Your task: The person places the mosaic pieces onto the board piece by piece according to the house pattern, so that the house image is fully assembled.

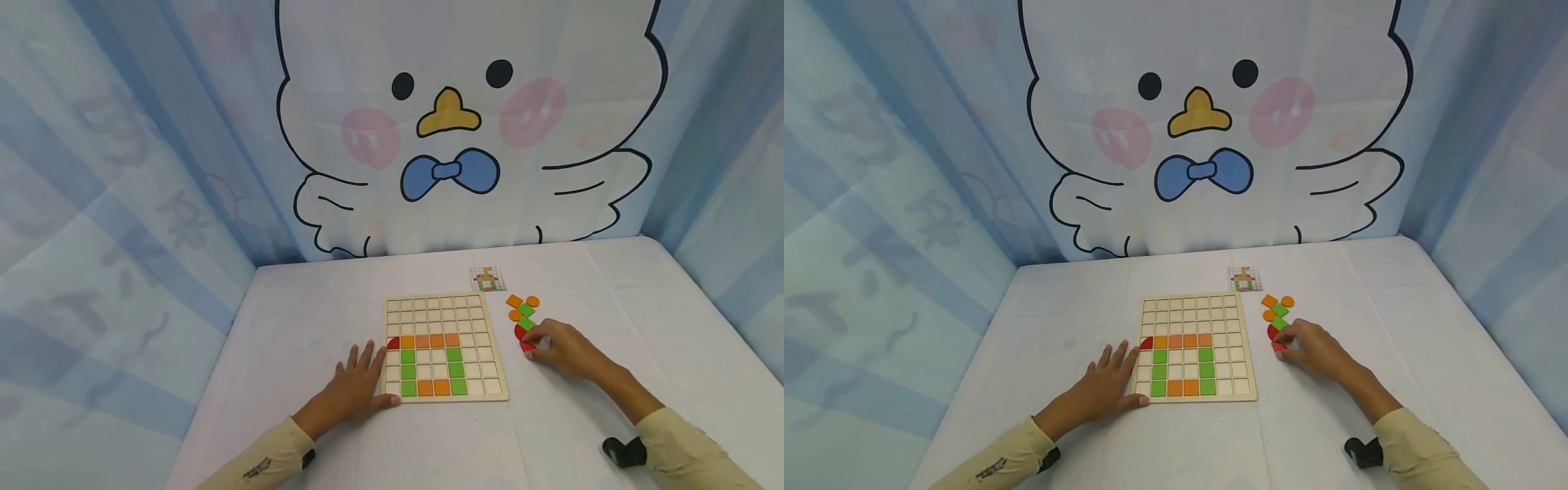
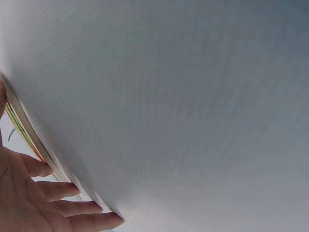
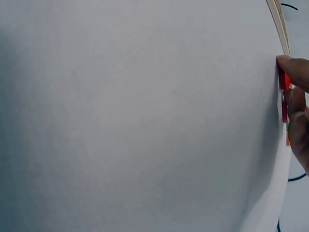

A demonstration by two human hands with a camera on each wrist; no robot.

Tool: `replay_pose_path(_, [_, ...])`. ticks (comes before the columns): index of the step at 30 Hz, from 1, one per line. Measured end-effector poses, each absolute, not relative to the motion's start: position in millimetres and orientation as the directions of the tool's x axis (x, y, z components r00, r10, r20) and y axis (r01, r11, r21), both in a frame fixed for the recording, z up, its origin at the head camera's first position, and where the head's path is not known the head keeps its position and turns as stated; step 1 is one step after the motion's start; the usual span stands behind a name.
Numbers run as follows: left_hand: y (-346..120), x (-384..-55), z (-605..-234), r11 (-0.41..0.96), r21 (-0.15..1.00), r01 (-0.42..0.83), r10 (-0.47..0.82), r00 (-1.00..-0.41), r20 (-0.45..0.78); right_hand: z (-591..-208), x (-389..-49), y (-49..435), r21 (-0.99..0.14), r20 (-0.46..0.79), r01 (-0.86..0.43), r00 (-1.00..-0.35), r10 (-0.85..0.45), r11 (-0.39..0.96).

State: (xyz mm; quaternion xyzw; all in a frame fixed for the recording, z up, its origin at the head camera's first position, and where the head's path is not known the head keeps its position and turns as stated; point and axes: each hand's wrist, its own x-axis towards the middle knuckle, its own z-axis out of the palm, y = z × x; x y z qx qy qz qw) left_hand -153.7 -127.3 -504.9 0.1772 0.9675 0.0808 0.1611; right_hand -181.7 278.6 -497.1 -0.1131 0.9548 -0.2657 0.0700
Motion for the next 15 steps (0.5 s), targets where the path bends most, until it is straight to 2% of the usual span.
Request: replay_pose_path(15, [-126.8,-154.4,-505.0,0.923,0.203,0.327,0.375,-0.885,-0.277,-501.2,-181.0,276.6,-0.539,-0.056,-0.215,-0.956,-0.289,0.815])
